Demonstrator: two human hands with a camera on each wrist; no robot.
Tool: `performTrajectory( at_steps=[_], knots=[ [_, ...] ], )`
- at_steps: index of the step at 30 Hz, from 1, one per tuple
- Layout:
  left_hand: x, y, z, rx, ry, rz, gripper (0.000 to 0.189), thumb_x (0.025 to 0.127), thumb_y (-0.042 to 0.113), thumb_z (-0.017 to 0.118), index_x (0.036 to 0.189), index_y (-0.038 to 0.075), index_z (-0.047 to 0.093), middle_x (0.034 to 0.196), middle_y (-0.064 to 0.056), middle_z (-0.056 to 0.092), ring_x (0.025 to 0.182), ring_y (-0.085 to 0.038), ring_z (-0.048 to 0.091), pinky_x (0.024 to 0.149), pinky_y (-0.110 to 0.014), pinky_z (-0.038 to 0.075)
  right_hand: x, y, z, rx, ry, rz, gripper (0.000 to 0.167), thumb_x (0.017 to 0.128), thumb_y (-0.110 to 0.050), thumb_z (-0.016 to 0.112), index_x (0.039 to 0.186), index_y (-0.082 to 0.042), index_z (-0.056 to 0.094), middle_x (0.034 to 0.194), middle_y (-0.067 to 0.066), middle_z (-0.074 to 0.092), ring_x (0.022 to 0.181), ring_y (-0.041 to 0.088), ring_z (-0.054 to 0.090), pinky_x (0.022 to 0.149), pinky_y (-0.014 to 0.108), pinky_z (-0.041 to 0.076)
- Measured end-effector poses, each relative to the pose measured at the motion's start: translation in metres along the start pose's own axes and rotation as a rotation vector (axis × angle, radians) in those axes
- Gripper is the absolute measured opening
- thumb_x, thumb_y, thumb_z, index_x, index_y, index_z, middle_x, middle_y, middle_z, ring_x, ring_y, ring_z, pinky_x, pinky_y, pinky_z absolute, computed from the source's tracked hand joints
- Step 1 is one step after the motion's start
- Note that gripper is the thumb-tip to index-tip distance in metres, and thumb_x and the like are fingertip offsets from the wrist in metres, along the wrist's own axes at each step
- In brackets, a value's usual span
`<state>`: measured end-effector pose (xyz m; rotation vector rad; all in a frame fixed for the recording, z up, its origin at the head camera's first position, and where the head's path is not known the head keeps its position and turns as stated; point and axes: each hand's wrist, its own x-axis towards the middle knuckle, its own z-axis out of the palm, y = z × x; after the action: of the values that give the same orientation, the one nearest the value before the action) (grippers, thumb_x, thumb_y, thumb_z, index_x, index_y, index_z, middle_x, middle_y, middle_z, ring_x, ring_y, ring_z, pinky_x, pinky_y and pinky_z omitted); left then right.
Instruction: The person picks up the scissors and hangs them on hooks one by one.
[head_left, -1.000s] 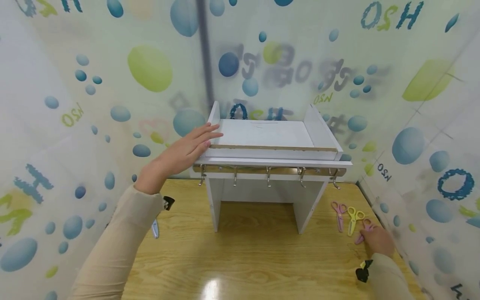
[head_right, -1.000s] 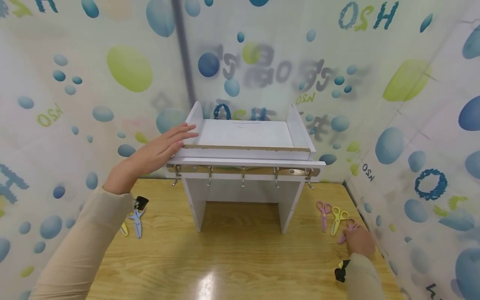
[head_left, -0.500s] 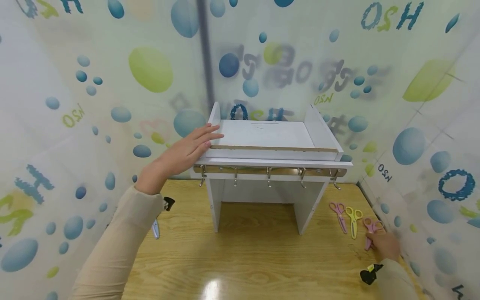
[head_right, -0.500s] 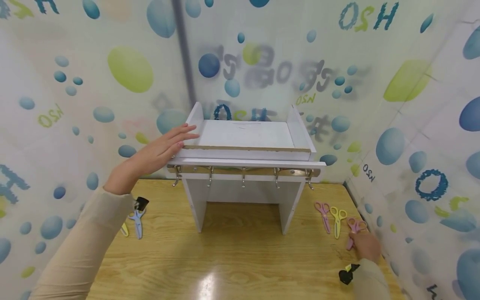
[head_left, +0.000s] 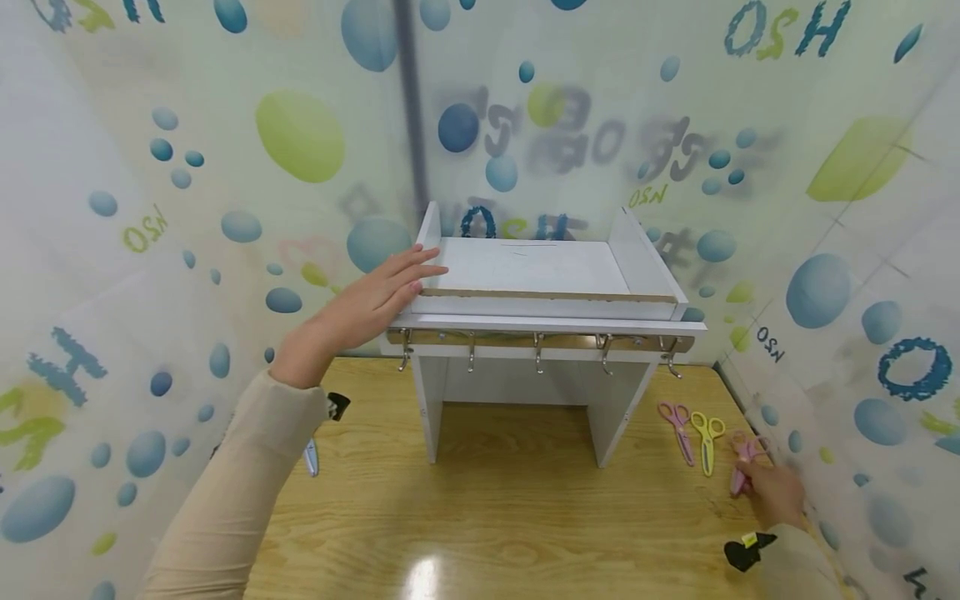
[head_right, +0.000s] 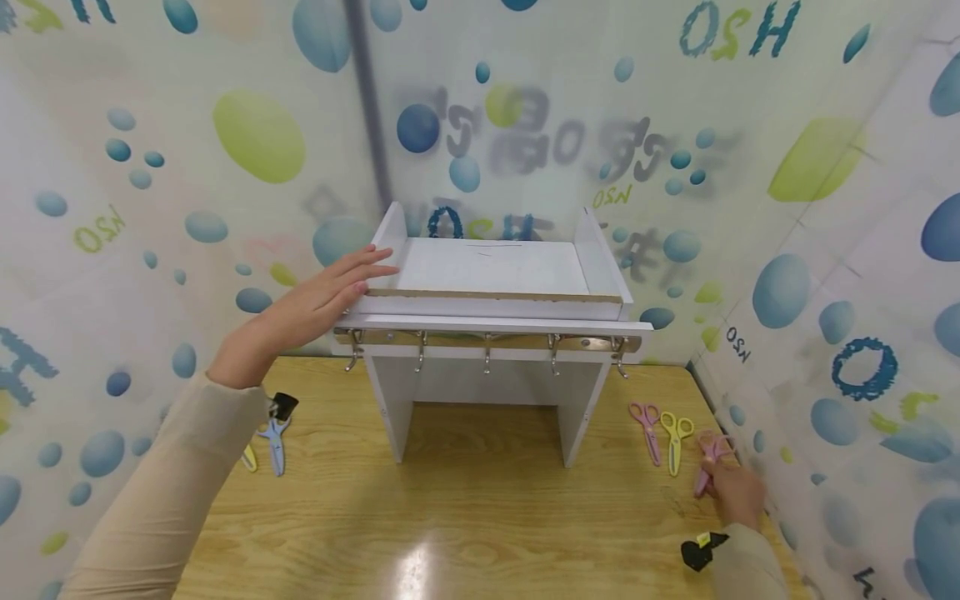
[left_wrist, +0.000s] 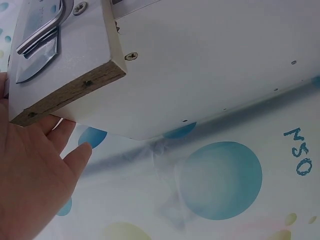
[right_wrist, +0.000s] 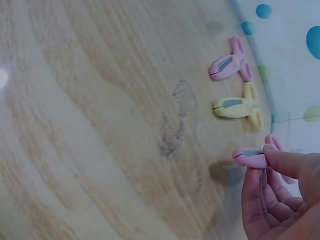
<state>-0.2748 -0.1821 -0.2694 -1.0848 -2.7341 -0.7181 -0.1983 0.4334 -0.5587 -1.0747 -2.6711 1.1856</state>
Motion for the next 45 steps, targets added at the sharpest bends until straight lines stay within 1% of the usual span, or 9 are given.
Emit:
performTrajectory(
  at_steps=[4,7,10,17,22,25,29,40,45],
  knots=[
    [-0.001,0.001,-0.001,-0.005,0.000,-0.002,0.048,0.110,0.037,0.029,0.152,0.018,0.042,0.167,-0.001,0.021,0.157,-0.026,0.010,0.124,-0.055,0.016,-0.003,-0.008,-0.004,0.038,-0.001,-0.004,0.041,0.091,-0.028,0.068,0.074,0.010,0.070,0.056,0.002,0.063,0.067,0.023,0.058,0.065,0.030,0.041],
    [0.000,0.001,-0.001,-0.004,-0.001,0.002,0.048,0.110,0.037,0.029,0.152,0.018,0.042,0.167,-0.002,0.021,0.157,-0.026,0.010,0.124,-0.055,0.015,-0.002,-0.011,-0.006,0.071,-0.013,-0.005,0.040,0.092,-0.027,0.068,0.079,0.011,0.069,0.056,0.000,0.063,0.065,0.021,0.060,0.067,0.032,0.041],
    [0.000,0.000,-0.001,-0.004,0.002,0.007,0.048,0.110,0.037,0.028,0.152,0.019,0.042,0.167,-0.002,0.021,0.157,-0.026,0.010,0.124,-0.055,0.016,0.002,-0.013,-0.008,0.083,-0.028,-0.015,0.041,0.093,-0.027,0.067,0.085,0.013,0.070,0.054,-0.004,0.062,0.057,0.010,0.057,0.067,0.030,0.039],
    [0.000,-0.001,0.000,-0.006,0.005,0.012,0.049,0.110,0.037,0.028,0.152,0.018,0.043,0.167,-0.002,0.021,0.157,-0.026,0.010,0.124,-0.055,0.016,0.003,-0.025,-0.015,0.024,-0.013,-0.066,0.051,0.094,-0.034,0.064,0.100,0.017,0.068,0.055,-0.003,0.065,0.062,0.011,0.056,0.077,0.043,0.044],
    [0.000,-0.001,0.000,-0.006,0.010,0.017,0.048,0.110,0.037,0.028,0.151,0.017,0.043,0.167,-0.002,0.022,0.157,-0.026,0.011,0.124,-0.055,0.016,0.001,-0.035,-0.018,0.085,-0.012,-0.057,0.054,0.096,-0.031,0.063,0.118,0.019,0.060,0.056,-0.005,0.064,0.057,0.002,0.057,0.062,0.026,0.048],
    [0.001,-0.001,0.000,-0.005,0.010,0.019,0.048,0.110,0.037,0.028,0.151,0.017,0.044,0.167,-0.002,0.022,0.157,-0.026,0.011,0.124,-0.055,0.016,-0.001,-0.039,-0.020,0.164,-0.030,-0.033,0.056,0.097,-0.031,0.062,0.125,0.017,0.055,0.061,-0.007,0.063,0.058,0.004,0.061,0.056,0.021,0.052],
    [0.000,-0.001,0.001,-0.006,0.009,0.020,0.049,0.110,0.037,0.028,0.151,0.017,0.043,0.167,-0.003,0.022,0.157,-0.027,0.011,0.124,-0.055,0.016,-0.006,-0.046,-0.023,0.234,-0.031,-0.017,0.057,0.098,-0.033,0.062,0.127,0.015,0.054,0.065,-0.009,0.061,0.060,0.005,0.063,0.058,0.021,0.055],
    [0.000,-0.002,0.001,-0.014,0.009,0.021,0.049,0.110,0.038,0.028,0.151,0.016,0.043,0.167,-0.003,0.022,0.157,-0.027,0.010,0.124,-0.056,0.016,-0.016,-0.064,-0.032,0.297,-0.012,-0.072,0.056,0.098,-0.032,0.062,0.128,0.014,0.053,0.069,-0.014,0.056,0.059,-0.002,0.058,0.055,0.014,0.053],
    [0.001,-0.002,0.001,-0.017,0.013,0.021,0.049,0.110,0.038,0.028,0.151,0.016,0.043,0.167,-0.003,0.022,0.157,-0.027,0.011,0.124,-0.056,0.016,-0.026,-0.079,-0.039,0.366,-0.009,-0.089,0.050,0.096,-0.032,0.064,0.122,0.010,0.055,0.068,-0.018,0.054,0.059,-0.005,0.057,0.056,0.012,0.053]
  ],
)
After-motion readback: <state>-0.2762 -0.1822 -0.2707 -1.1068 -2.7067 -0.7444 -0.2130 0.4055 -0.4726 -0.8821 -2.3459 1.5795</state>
